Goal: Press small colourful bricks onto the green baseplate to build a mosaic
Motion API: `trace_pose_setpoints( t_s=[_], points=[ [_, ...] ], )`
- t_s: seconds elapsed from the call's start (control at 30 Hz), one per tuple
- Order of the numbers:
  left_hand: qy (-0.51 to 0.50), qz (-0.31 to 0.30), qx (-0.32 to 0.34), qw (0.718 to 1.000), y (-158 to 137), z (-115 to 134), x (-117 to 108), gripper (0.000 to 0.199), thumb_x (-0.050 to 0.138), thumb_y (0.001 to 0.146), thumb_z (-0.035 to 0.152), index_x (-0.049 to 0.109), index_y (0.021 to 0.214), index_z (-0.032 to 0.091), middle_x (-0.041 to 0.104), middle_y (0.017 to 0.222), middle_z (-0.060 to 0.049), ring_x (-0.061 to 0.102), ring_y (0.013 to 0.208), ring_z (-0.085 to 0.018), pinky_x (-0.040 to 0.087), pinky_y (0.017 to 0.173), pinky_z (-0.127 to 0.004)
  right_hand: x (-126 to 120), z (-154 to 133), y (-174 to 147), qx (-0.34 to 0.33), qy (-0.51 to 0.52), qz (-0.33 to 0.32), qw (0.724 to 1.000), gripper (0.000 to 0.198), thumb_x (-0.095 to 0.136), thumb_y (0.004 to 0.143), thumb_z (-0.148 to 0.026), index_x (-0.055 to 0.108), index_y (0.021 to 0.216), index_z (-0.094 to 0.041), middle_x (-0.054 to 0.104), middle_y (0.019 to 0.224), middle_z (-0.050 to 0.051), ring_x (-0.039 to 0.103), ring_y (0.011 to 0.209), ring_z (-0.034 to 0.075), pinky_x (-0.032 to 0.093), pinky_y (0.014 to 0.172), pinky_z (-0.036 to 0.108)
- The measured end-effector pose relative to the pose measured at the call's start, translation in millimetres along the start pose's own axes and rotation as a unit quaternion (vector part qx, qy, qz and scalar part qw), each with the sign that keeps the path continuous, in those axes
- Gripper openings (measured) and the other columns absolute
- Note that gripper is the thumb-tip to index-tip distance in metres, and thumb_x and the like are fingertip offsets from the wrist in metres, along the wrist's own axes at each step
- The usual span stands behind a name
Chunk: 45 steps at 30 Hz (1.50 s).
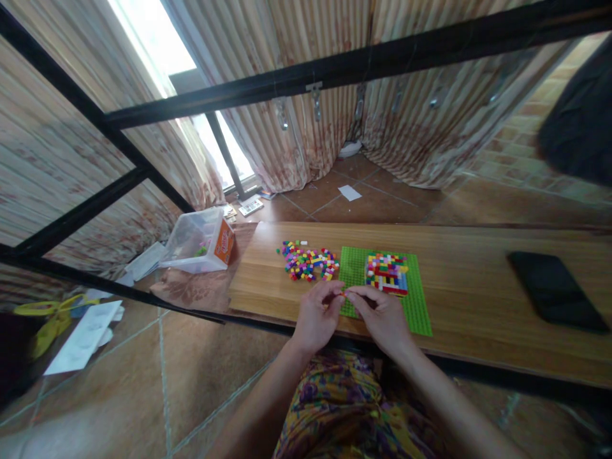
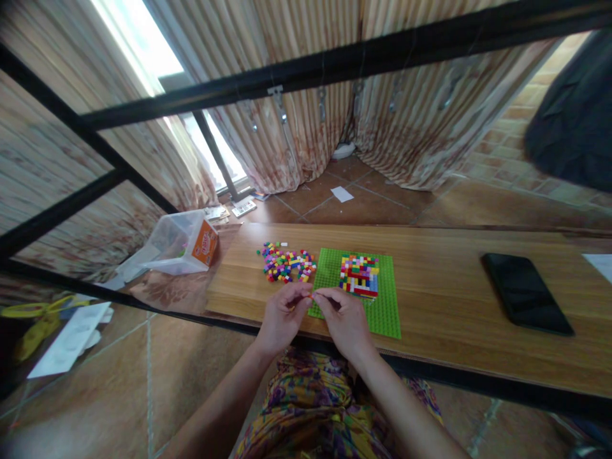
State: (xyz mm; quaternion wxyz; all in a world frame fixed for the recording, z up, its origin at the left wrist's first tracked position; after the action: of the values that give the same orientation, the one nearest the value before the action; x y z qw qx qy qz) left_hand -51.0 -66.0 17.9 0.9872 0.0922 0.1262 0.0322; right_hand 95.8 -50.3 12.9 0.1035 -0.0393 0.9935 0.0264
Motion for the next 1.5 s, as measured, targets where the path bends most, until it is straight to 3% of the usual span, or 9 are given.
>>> trace_pose_setpoints(
  t_s=[0.23,0.47,0.7,0.93,1.1,1.27,1.5],
  points=[
    [-0.036,-0.024,-0.029,0.999,-1.4,-10.3,7.7,0.025,0.061,0.085,0.015,0.069,0.109,0.018,0.067,0.090,-0.004,0.064,0.082,-0.015,0.053,0.077,-0.026,-2.9,8.5,-6.7,0.015,0.018,0.015,1.000,0.027,0.068,0.082,-0.047,0.078,0.084,-0.022,0.074,0.079,0.004,0.066,0.075,0.020,0.050,0.074,0.033],
    [-0.089,-0.041,-0.059,0.993,-3.7,-5.0,13.9,0.023,0.062,0.085,0.017,0.067,0.107,0.017,0.067,0.088,-0.004,0.063,0.079,-0.015,0.052,0.076,-0.026,-16.6,14.9,-9.4,0.020,0.023,0.044,0.999,0.025,0.071,0.081,-0.047,0.079,0.087,-0.024,0.078,0.092,0.004,0.070,0.086,0.022,0.053,0.081,0.035],
    [-0.089,-0.070,-0.074,0.991,-3.3,1.2,17.4,0.012,0.063,0.086,0.027,0.067,0.087,0.016,0.065,0.079,-0.003,0.059,0.073,-0.014,0.048,0.069,-0.024,-20.7,13.8,-12.6,0.021,0.028,0.038,0.999,0.027,0.072,0.079,-0.050,0.079,0.084,-0.024,0.077,0.089,0.005,0.069,0.084,0.022,0.052,0.079,0.035],
    [-0.082,-0.090,-0.087,0.989,-3.5,1.1,22.3,0.014,0.062,0.086,0.029,0.066,0.086,0.015,0.063,0.074,-0.001,0.057,0.068,-0.012,0.046,0.066,-0.023,-27.7,16.7,-16.6,0.035,0.040,0.047,0.997,0.030,0.073,0.077,-0.053,0.079,0.083,-0.024,0.078,0.088,0.005,0.070,0.084,0.023,0.054,0.079,0.035],
    [-0.052,-0.076,-0.092,0.991,-3.6,-13.6,23.9,0.014,0.059,0.086,0.027,0.066,0.092,0.016,0.064,0.078,-0.001,0.058,0.069,-0.013,0.047,0.066,-0.024,-74.7,21.9,7.1,-0.029,-0.087,0.160,0.983,0.031,0.067,0.082,-0.053,0.079,0.087,-0.025,0.077,0.092,0.006,0.070,0.086,0.023,0.053,0.080,0.036],
    [-0.006,-0.069,-0.092,0.993,-5.3,-30.4,23.4,0.012,0.058,0.085,0.024,0.066,0.088,0.017,0.064,0.074,-0.002,0.059,0.069,-0.014,0.047,0.066,-0.024,-95.7,27.2,39.1,-0.098,-0.234,0.125,0.959,0.036,0.058,0.087,-0.055,0.079,0.086,-0.025,0.071,0.090,0.006,0.065,0.077,0.021,0.051,0.074,0.037],
    [-0.013,-0.076,-0.112,0.991,-5.4,-41.5,21.5,0.009,0.057,0.082,0.021,0.065,0.087,0.017,0.063,0.072,0.000,0.062,0.067,-0.014,0.048,0.067,-0.024,-93.1,33.7,57.6,-0.156,-0.291,0.121,0.936,0.037,0.056,0.088,-0.053,0.079,0.081,-0.026,0.066,0.095,0.009,0.060,0.093,0.026,0.048,0.085,0.043]
  ],
)
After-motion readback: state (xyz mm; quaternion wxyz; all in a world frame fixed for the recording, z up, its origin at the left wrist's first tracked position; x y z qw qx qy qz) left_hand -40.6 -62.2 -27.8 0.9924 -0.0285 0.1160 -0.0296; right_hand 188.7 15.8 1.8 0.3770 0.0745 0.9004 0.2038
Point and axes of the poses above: each hand's wrist, its own y-axis towards the middle knuckle, its own x-axis out of the palm, z = x × y, the point moved 3 cm from there along y, towards the middle knuckle
